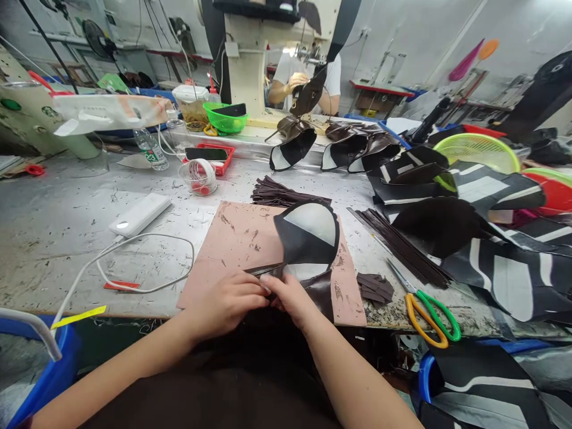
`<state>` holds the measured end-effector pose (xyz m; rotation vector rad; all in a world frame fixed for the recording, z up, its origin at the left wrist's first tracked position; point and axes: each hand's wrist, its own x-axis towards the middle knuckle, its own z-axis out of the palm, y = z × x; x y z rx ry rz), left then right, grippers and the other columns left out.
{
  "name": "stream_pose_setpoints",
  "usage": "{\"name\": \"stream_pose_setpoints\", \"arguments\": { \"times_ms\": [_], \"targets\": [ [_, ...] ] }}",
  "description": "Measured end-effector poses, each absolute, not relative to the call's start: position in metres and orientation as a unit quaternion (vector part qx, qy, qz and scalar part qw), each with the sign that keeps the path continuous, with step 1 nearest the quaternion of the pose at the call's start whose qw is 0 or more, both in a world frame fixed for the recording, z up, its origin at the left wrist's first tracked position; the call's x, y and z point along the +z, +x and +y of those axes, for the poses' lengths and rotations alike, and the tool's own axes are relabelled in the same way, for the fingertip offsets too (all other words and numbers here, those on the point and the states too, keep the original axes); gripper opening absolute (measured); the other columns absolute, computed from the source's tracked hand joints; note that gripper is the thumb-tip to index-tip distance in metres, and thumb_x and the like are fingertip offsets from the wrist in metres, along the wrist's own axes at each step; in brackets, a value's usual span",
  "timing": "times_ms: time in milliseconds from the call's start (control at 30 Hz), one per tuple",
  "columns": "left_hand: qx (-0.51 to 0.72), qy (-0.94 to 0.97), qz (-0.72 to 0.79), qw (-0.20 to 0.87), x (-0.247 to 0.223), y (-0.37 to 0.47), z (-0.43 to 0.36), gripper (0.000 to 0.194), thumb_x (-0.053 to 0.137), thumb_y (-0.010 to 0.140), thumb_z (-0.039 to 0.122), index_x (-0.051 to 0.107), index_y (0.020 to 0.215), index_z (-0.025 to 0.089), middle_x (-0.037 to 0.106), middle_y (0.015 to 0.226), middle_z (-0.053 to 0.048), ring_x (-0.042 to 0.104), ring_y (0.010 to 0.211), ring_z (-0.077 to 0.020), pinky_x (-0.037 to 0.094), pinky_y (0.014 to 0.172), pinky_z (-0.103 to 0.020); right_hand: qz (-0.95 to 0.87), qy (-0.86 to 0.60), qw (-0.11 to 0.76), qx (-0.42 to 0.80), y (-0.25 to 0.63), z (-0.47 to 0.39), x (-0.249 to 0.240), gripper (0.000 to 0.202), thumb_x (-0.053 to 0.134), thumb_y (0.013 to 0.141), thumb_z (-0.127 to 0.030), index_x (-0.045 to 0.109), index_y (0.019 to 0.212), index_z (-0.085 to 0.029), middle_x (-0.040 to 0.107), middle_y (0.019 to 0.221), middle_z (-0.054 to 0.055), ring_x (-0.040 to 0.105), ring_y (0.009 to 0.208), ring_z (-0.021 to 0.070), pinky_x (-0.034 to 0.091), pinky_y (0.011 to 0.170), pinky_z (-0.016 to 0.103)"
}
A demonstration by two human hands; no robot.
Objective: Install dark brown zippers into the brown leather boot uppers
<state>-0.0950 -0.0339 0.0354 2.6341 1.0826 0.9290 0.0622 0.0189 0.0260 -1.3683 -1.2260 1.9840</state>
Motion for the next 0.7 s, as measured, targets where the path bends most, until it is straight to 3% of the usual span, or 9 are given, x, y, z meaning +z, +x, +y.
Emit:
{"name": "stream_pose_setpoints", "arguments": {
  "times_ms": [67,167,333,467,700],
  "targets": [
    [0.301,0.873,0.383,-0.009,0.021,-0.096,-0.055,0.017,0.047,0.082,0.018,0.06,0.093,0.017,0.065,0.092,-0.003,0.053,0.09,-0.0179,0.039,0.081,-0.031,-0.432,-0.518,0.227,0.702,0.061,0.017,0.029,0.022,0.06,0.055,-0.032,0.045,0.059,-0.017,0.039,0.042,-0.008,0.032,0.036,0.0034,0.019,0.035,0.016],
    [0.269,0.857,0.434,-0.072,0.001,-0.099,-0.076,0.031,0.053,0.08,0.034,0.058,0.102,0.013,0.064,0.096,-0.005,0.052,0.091,-0.0205,0.037,0.082,-0.034,-0.402,-0.522,0.229,0.716,0.061,0.016,0.033,0.021,0.06,0.05,-0.027,0.044,0.059,-0.017,0.038,0.043,-0.009,0.029,0.036,0.0021,0.017,0.035,0.015],
    [0.225,0.856,0.458,-0.08,-0.011,-0.1,-0.083,0.028,0.049,0.083,0.031,0.056,0.106,0.016,0.062,0.099,-0.003,0.049,0.099,-0.0221,0.033,0.087,-0.035,-0.469,-0.535,0.216,0.669,0.055,0.01,0.029,0.026,0.068,0.052,-0.032,0.05,0.064,-0.017,0.048,0.045,-0.006,0.04,0.039,0.0057,0.027,0.036,0.017],
    [0.194,0.856,0.469,-0.098,-0.01,-0.098,-0.086,0.028,0.047,0.084,0.032,0.056,0.107,0.019,0.062,0.098,-0.003,0.052,0.094,-0.022,0.036,0.078,-0.035,-0.526,-0.573,0.243,0.579,0.045,0.003,0.025,0.018,0.066,0.058,-0.031,0.055,0.063,-0.017,0.056,0.053,-0.001,0.048,0.043,0.0104,0.041,0.04,0.023],
    [0.214,0.817,0.519,-0.13,-0.012,-0.091,-0.095,0.024,0.05,0.083,0.031,0.059,0.104,0.023,0.063,0.104,0.0,0.053,0.1,-0.0221,0.033,0.077,-0.035,-0.589,-0.6,0.151,0.52,0.044,0.002,0.015,0.019,0.062,0.066,-0.038,0.056,0.059,-0.021,0.062,0.062,0.005,0.058,0.053,0.0189,0.05,0.054,0.032]
  ]
}}
